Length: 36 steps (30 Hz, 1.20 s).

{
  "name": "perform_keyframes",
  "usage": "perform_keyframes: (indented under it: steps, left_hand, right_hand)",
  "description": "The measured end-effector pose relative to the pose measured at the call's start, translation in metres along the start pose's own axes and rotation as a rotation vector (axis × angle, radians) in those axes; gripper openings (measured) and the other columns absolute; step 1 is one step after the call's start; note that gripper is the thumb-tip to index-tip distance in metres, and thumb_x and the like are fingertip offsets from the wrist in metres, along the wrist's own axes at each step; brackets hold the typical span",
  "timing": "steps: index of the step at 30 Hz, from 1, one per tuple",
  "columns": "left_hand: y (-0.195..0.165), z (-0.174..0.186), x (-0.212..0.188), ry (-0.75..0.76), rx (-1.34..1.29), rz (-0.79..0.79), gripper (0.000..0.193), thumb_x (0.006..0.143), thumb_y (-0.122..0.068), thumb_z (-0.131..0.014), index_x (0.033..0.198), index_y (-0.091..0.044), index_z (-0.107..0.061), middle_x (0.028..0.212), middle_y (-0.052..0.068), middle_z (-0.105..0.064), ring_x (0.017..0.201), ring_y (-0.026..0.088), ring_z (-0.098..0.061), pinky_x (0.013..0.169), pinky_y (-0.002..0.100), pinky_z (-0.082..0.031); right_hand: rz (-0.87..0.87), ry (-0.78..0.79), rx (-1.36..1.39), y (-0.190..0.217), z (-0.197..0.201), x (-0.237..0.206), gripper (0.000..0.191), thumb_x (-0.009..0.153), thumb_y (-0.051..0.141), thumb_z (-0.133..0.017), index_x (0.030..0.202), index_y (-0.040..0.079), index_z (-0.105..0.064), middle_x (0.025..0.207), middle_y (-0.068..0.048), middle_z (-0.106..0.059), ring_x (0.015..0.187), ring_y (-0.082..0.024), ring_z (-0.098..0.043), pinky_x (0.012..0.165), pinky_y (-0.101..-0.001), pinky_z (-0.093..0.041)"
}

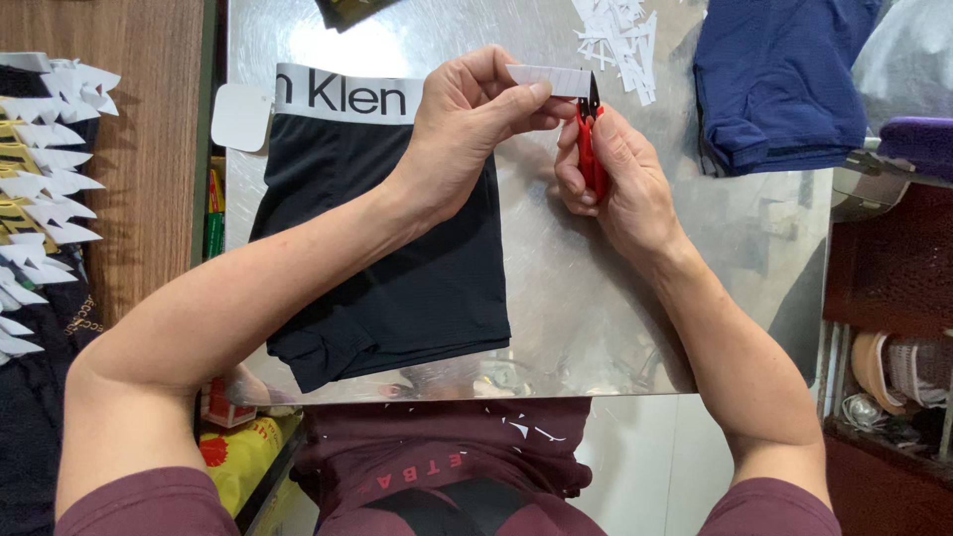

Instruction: The person uses red-handled pliers to trim small white paper tags attached to folded underwear. They handle black and blue pairs, cut the tags, and place the finished items aside on the table.

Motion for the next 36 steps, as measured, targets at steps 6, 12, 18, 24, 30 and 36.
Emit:
perform_keyframes:
  steps: [6, 12, 18, 24, 30, 36]
  left_hand:
    - [0.0001, -0.0004, -0.0002, 0.001, 0.019, 0.001, 0.008, 0.107, -0.008, -0.063, 0.100, -0.007, -0.065, 0.097, 0.011, -0.076, 0.099, 0.017, -0.078, 0.098, 0.034, -0.067]
    - [-0.0001, -0.0010, 0.0007, 0.004, 0.004, -0.001, 0.008, 0.107, -0.008, -0.064, 0.099, -0.007, -0.065, 0.097, 0.011, -0.076, 0.099, 0.017, -0.078, 0.098, 0.034, -0.066]
    - [-0.0001, -0.0005, 0.0007, 0.000, 0.007, 0.010, 0.008, 0.107, -0.009, -0.064, 0.099, -0.008, -0.065, 0.098, 0.011, -0.076, 0.099, 0.017, -0.078, 0.097, 0.033, -0.066]
    - [-0.0016, -0.0011, 0.0017, 0.001, 0.008, 0.004, 0.009, 0.106, -0.010, -0.065, 0.097, -0.009, -0.065, 0.096, 0.010, -0.077, 0.096, 0.017, -0.078, 0.095, 0.034, -0.068]
    - [-0.0002, 0.0006, 0.0017, -0.018, 0.005, 0.035, 0.010, 0.105, -0.010, -0.066, 0.096, -0.009, -0.065, 0.094, 0.009, -0.076, 0.095, 0.017, -0.079, 0.094, 0.033, -0.068]
    - [-0.0021, 0.0012, 0.0028, 0.003, 0.035, 0.025, 0.011, 0.105, -0.010, -0.067, 0.094, -0.007, -0.066, 0.093, 0.008, -0.076, 0.096, 0.016, -0.078, 0.093, 0.032, -0.067]
  right_hand:
    - [0.002, -0.008, -0.011, -0.0006, 0.0023, -0.0004, 0.039, 0.116, 0.044, -0.040, 0.118, 0.008, -0.053, 0.077, -0.003, -0.048, 0.063, -0.009, -0.035, 0.057, -0.0236, -0.031]
    - [-0.012, -0.009, 0.004, -0.0027, 0.0048, 0.0005, 0.038, 0.117, 0.043, -0.040, 0.116, 0.008, -0.053, 0.076, -0.003, -0.048, 0.063, -0.008, -0.035, 0.057, -0.0234, -0.030]
    - [-0.027, -0.017, -0.012, -0.0029, 0.0066, 0.0006, 0.036, 0.116, 0.042, -0.041, 0.114, 0.008, -0.054, 0.075, -0.001, -0.047, 0.061, -0.007, -0.033, 0.054, -0.0228, -0.027]
    - [-0.018, -0.004, -0.058, 0.0009, 0.0063, 0.0001, 0.036, 0.117, 0.042, -0.041, 0.112, 0.008, -0.055, 0.074, 0.000, -0.046, 0.059, -0.006, -0.031, 0.053, -0.0228, -0.025]
    - [-0.033, -0.002, -0.071, 0.0010, 0.0080, 0.0004, 0.035, 0.116, 0.041, -0.042, 0.111, 0.008, -0.056, 0.075, -0.001, -0.047, 0.061, -0.007, -0.033, 0.053, -0.0233, -0.025]
    - [-0.061, -0.001, -0.071, 0.0017, 0.0098, -0.0020, 0.033, 0.116, 0.039, -0.045, 0.110, 0.008, -0.056, 0.076, -0.001, -0.047, 0.063, -0.007, -0.034, 0.054, -0.0231, -0.025]
Point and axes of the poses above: each hand's wrist, its own x-axis towards the middle knuckle, its own z-axis out of the back of the hand, y = z × x, the point moved 9 cm from there along x, towards the middle knuckle
